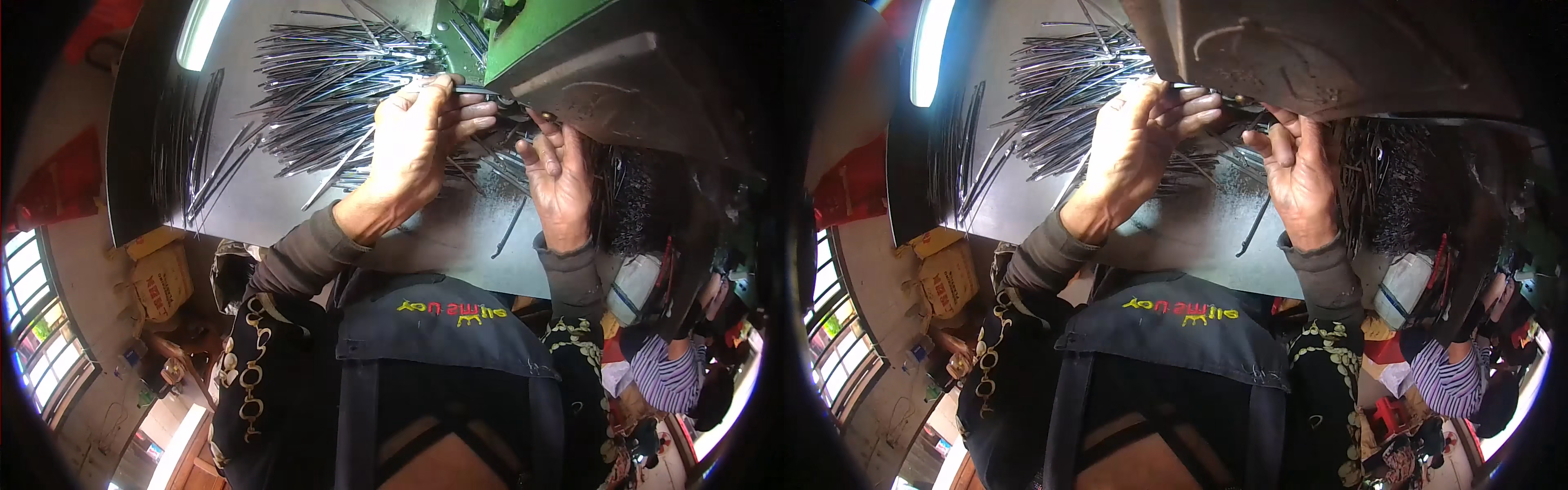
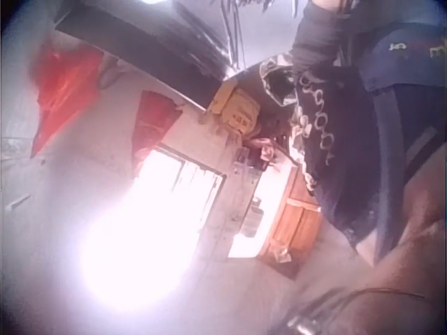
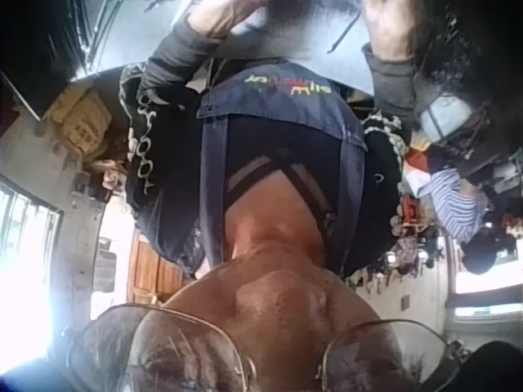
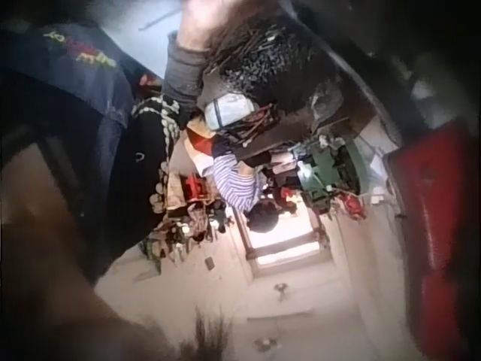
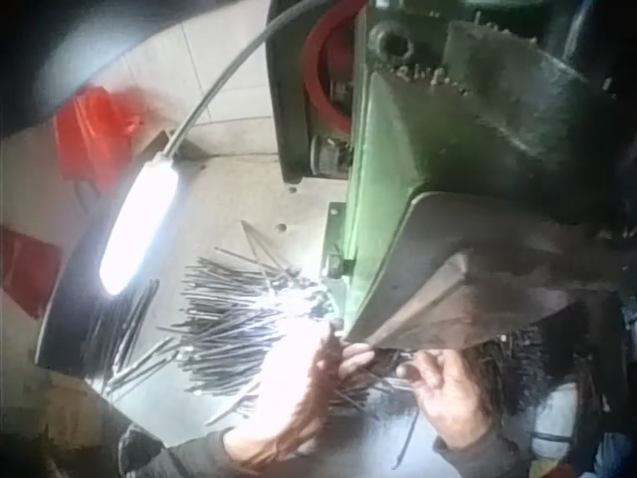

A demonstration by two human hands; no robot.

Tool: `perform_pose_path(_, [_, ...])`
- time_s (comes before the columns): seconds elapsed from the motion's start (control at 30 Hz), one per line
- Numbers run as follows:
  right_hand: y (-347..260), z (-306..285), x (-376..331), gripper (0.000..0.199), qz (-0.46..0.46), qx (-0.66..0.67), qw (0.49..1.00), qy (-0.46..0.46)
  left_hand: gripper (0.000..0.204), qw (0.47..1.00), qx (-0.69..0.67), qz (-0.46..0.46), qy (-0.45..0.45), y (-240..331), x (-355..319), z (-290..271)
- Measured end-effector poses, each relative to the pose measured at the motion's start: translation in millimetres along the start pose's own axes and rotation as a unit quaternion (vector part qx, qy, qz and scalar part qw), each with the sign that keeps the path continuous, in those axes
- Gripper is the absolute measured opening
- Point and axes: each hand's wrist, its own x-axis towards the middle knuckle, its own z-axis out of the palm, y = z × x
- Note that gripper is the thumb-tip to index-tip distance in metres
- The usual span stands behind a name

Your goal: The person assembles metal rib parts by picking metal pieces and pins from the table, aligning them together, and joining them using a mechanical press.

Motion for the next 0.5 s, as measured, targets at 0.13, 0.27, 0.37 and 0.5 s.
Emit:
perform_pose_path(0.13, [0,-2,1,0.031,-0.006,-0.006,1.0,0.016,0.026,0.998,0.06,0.016,-0.012,5,6,0])
perform_pose_path(0.27, [-17,-12,-20,0.034,0.087,-0.071,0.994,0.001,0.025,0.996,0.078,0.015,-0.028,10,12,-3])
perform_pose_path(0.37, [-51,-39,-41,0.036,0.072,-0.145,0.987,-0.011,0.025,0.995,0.093,0.033,-0.025,18,5,-12])
perform_pose_path(0.5, [-134,-72,-74,0.03,-0.212,-0.189,0.956,0.074,0.027,0.995,0.1,0.006,-0.031,17,9,3])
